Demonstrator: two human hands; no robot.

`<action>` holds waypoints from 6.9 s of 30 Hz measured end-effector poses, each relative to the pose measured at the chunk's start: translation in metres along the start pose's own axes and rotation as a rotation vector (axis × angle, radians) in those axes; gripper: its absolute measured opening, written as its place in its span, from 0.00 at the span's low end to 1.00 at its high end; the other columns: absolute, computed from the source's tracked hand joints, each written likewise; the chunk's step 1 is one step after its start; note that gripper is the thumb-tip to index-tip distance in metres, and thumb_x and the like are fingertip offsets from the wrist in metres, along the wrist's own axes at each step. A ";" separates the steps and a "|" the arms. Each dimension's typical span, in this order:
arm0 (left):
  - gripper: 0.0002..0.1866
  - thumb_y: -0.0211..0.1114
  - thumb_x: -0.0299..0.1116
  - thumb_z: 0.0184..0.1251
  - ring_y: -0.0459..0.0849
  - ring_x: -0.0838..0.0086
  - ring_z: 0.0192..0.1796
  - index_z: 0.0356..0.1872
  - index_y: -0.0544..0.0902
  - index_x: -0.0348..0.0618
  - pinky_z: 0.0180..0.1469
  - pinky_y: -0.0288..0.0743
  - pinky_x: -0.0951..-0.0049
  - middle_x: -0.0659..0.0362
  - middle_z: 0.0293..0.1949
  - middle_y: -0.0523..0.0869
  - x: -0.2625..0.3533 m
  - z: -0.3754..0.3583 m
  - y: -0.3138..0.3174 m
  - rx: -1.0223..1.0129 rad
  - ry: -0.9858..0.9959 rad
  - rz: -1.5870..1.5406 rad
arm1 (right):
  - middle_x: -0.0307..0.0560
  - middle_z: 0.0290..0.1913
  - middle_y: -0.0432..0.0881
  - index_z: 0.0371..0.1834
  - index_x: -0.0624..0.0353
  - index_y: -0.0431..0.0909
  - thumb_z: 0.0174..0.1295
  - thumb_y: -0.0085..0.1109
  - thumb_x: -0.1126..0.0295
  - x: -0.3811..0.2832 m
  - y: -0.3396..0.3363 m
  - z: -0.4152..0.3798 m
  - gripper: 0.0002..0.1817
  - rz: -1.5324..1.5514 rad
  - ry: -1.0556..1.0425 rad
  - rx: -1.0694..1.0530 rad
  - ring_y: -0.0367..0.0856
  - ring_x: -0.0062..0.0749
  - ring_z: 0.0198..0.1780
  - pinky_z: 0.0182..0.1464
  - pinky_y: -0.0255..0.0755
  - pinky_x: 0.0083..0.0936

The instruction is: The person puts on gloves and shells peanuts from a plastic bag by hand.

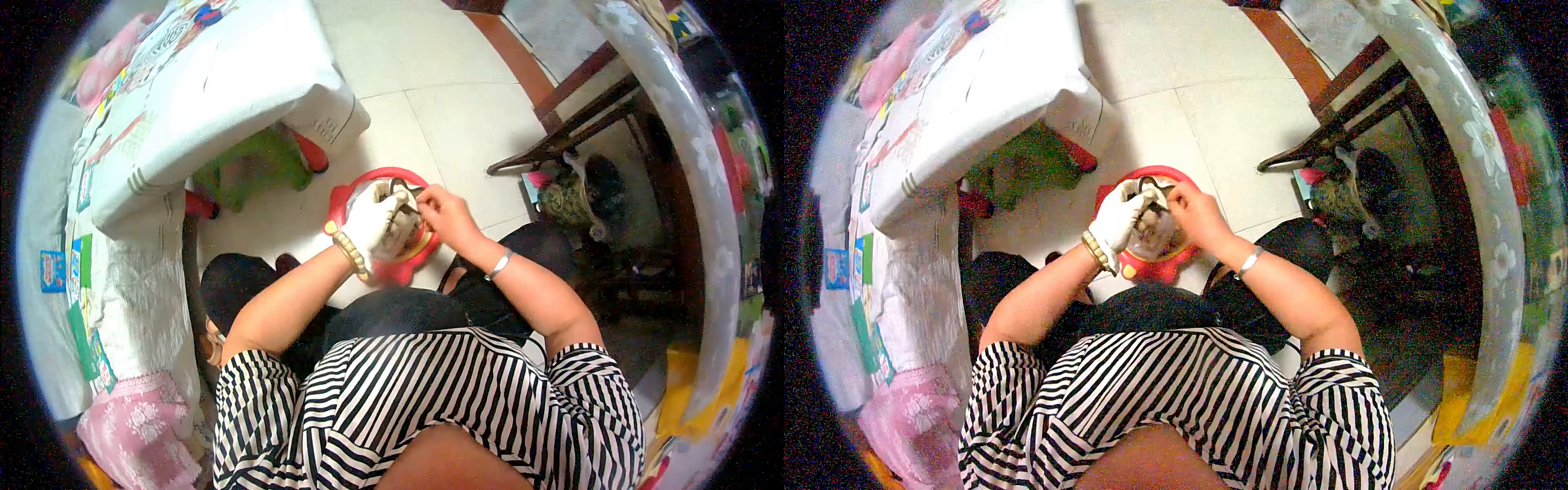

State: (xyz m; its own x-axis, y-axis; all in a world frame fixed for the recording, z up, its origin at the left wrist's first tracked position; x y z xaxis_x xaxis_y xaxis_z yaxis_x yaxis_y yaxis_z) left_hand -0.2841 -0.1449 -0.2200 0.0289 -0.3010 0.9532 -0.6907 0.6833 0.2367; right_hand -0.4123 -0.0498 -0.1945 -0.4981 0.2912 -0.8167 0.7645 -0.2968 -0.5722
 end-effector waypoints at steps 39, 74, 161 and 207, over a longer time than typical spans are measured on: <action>0.19 0.50 0.41 0.70 0.78 0.78 0.28 0.55 0.72 0.41 0.31 0.73 0.77 0.60 0.32 0.80 -0.004 -0.049 0.034 -0.391 -0.117 0.145 | 0.50 0.51 0.78 0.57 0.60 0.72 0.67 0.46 0.63 0.032 0.038 -0.003 0.19 0.587 0.610 -0.542 0.77 0.35 0.51 0.50 0.74 0.30; 0.23 0.65 0.41 0.58 0.79 0.69 0.43 0.47 0.74 0.34 0.49 0.73 0.71 0.50 0.40 0.82 -0.014 -0.005 0.022 -0.322 0.042 0.439 | 0.52 0.46 0.80 0.59 0.51 0.67 0.60 0.53 0.54 0.048 0.033 0.010 0.25 -0.188 -0.009 -0.405 0.79 0.42 0.46 0.49 0.72 0.31; 0.25 0.60 0.26 0.61 0.76 0.73 0.53 0.60 0.66 0.36 0.58 0.70 0.72 0.56 0.51 0.78 -0.075 0.048 -0.034 -0.020 -0.159 0.181 | 0.41 0.38 0.79 0.46 0.61 0.75 0.61 0.50 0.73 0.011 0.050 0.060 0.11 0.914 0.242 -0.421 0.76 0.25 0.39 0.43 0.71 0.23; 0.16 0.56 0.30 0.67 0.73 0.80 0.41 0.54 0.73 0.36 0.48 0.69 0.78 0.64 0.41 0.79 0.038 0.009 -0.103 0.068 -0.251 0.290 | 0.52 0.57 0.73 0.51 0.49 0.79 0.46 0.61 0.48 0.144 0.153 0.088 0.28 -1.039 -0.271 -0.851 0.70 0.49 0.58 0.59 0.66 0.41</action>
State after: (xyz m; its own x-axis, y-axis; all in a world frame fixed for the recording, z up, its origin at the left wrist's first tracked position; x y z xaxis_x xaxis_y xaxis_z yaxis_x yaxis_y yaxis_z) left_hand -0.2184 -0.2326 -0.2093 -0.3462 -0.2611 0.9011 -0.6907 0.7209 -0.0565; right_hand -0.4031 -0.1330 -0.4064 -0.9796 -0.1801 -0.0885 -0.0434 0.6208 -0.7828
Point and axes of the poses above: each hand's wrist, its own z-axis towards the middle knuckle, its own y-axis out of the palm, x = y × z, the point moved 3 cm from there along z, towards the middle knuckle
